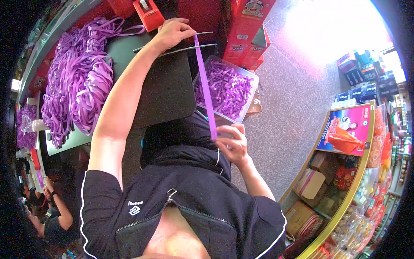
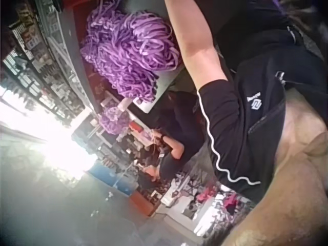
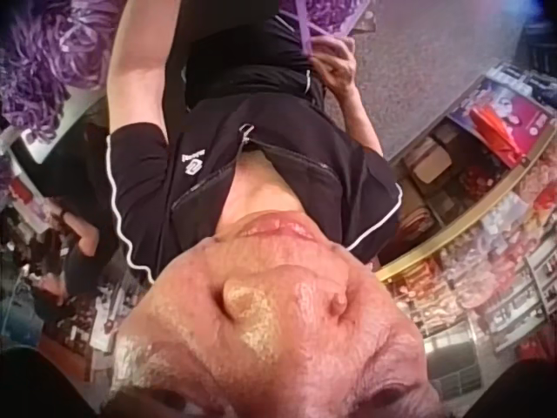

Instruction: Making ribbon bows by wrapping purple ribbon around two parallel metal rods and tying them.

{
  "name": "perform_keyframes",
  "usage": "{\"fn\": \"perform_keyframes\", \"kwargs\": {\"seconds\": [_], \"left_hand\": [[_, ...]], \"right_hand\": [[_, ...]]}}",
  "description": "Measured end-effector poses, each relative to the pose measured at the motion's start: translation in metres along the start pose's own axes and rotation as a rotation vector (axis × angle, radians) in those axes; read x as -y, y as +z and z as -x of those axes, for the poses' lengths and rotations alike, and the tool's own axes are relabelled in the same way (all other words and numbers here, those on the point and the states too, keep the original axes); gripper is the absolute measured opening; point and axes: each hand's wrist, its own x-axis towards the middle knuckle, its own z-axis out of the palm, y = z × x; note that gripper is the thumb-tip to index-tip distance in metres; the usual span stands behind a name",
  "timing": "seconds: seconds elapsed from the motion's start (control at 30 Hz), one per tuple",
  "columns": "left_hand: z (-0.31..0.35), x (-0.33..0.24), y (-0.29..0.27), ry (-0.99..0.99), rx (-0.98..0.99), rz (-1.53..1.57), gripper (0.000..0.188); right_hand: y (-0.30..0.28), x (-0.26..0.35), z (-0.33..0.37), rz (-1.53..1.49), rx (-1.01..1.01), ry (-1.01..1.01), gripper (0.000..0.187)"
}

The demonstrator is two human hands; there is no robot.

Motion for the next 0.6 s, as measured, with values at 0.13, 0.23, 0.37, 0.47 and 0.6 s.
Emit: {"fn": "perform_keyframes", "kwargs": {"seconds": [0.13, 0.23, 0.37, 0.47, 0.6], "left_hand": [[0.003, -0.011, -0.001, -0.008, -0.026, -0.028, 0.029], [0.006, -0.016, -0.003, -0.018, -0.053, -0.065, 0.029], [0.004, -0.016, -0.004, -0.047, -0.004, -0.051, 0.029], [-0.001, -0.005, 0.004, -0.004, -0.076, -0.003, 0.027], [0.001, -0.010, 0.003, -0.038, -0.079, -0.015, 0.026]], "right_hand": [[-0.021, 0.022, -0.018, -0.041, 0.005, -0.111, 0.016], [-0.019, 0.031, -0.026, -0.091, 0.011, -0.112, 0.017], [-0.006, 0.042, -0.008, -0.165, -0.021, 0.270, 0.018], [0.005, 0.044, 0.001, -0.504, -0.259, 0.715, 0.028], [-0.001, 0.040, -0.001, 0.073, -0.008, 0.213, 0.025]]}}
